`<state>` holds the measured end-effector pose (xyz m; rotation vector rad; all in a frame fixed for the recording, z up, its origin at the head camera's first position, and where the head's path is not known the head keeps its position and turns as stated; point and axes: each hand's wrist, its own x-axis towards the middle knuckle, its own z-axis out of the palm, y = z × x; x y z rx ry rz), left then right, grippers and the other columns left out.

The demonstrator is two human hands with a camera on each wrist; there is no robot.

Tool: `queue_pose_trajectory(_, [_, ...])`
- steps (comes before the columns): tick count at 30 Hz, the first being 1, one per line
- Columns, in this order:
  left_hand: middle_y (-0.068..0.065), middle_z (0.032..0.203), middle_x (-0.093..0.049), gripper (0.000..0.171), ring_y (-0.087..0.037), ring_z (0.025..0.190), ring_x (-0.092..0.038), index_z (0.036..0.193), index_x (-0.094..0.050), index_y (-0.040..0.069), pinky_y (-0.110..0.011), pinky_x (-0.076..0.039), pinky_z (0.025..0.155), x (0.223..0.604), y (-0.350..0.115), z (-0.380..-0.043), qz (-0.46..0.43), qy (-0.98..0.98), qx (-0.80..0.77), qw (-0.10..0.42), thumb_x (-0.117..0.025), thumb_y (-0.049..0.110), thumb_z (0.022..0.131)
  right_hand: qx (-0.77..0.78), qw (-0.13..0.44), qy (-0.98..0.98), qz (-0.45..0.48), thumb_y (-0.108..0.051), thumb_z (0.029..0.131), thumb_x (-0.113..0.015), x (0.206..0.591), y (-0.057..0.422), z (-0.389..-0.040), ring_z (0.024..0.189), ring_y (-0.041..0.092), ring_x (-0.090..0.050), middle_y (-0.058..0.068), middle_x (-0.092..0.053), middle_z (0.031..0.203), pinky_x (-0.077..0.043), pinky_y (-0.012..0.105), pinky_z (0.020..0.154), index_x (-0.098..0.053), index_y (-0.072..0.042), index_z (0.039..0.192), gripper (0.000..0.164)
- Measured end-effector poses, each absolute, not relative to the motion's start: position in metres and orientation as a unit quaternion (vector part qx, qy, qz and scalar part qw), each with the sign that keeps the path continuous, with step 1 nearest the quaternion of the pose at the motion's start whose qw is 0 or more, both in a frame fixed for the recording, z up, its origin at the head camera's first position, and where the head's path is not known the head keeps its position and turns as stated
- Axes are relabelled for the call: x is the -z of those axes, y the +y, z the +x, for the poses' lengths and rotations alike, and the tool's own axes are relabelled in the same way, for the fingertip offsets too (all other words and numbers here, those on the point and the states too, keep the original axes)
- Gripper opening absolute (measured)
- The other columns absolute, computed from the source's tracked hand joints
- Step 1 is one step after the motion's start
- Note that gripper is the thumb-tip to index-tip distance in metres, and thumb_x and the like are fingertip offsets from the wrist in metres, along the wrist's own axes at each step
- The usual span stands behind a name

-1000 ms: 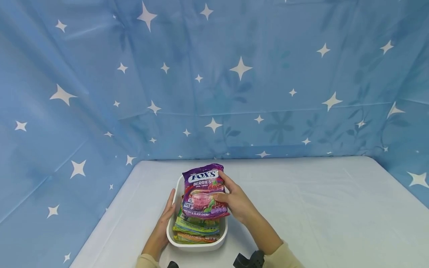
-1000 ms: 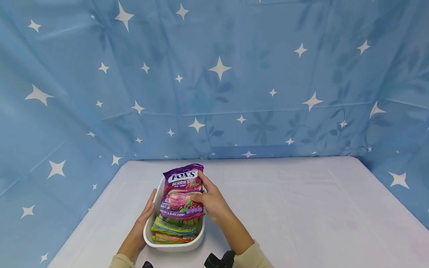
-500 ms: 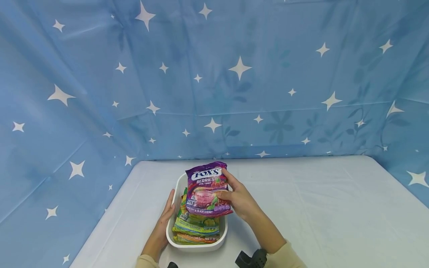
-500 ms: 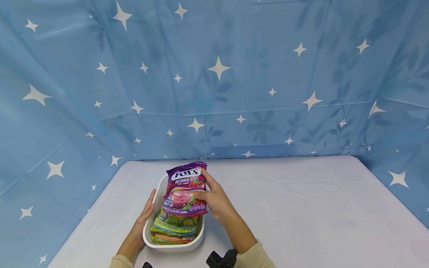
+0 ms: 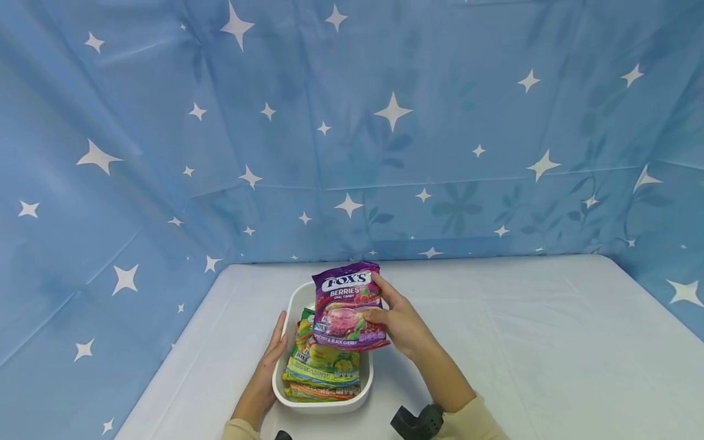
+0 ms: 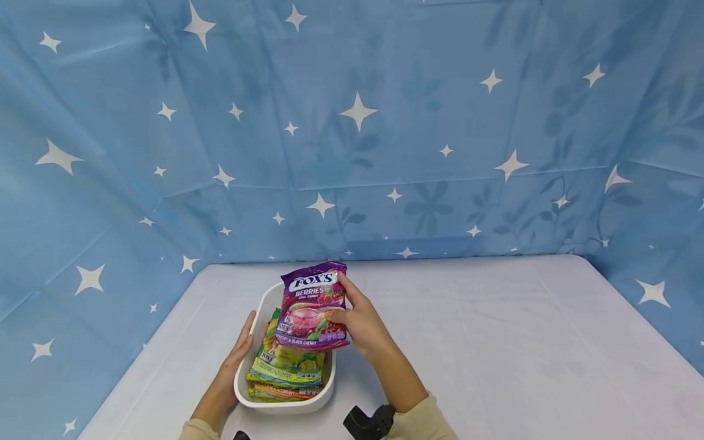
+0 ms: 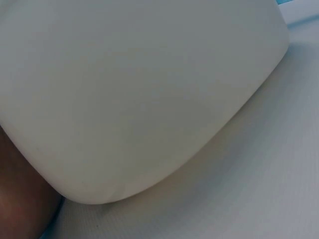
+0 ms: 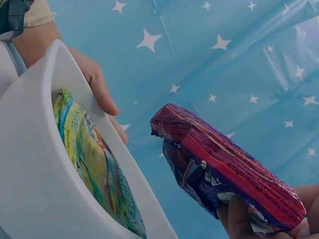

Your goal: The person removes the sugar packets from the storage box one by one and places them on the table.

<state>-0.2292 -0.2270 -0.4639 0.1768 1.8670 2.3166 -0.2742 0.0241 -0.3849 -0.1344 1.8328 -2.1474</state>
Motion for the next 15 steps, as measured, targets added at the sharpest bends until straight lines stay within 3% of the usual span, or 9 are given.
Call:
queue_pose_trajectory(6, [0.002, 0.153, 0.017, 0.056, -0.028, 0.139, 0.020, 0.146, 0.008, 0.033, -0.058, 0.012, 0.107, 0.463, -0.226, -0.227, 0.014, 0.657, -0.751, 0.068, -0.024, 0.034, 0.100, 0.753, 0.153, 0.639, -0.041, 0.004, 0.084, -0.055, 0.384, 0.029, -0.276, 0.120, 0.031, -0.045, 0.009, -0.014, 0.153, -0.048, 0.036, 0.092, -0.024, -0.024, 0.145, 0.074])
queue_pose_trajectory(15, [0.002, 0.153, 0.017, 0.056, -0.028, 0.139, 0.021, 0.146, 0.010, 0.030, -0.058, 0.013, 0.107, 0.462, -0.226, -0.227, 0.016, 0.658, -0.750, 0.068, -0.022, 0.032, 0.100, 0.753, 0.146, 0.640, -0.043, 0.003, 0.084, -0.055, 0.381, 0.037, -0.279, 0.121, 0.031, -0.044, 0.009, -0.014, 0.153, -0.047, 0.036, 0.093, -0.023, -0.023, 0.146, 0.074])
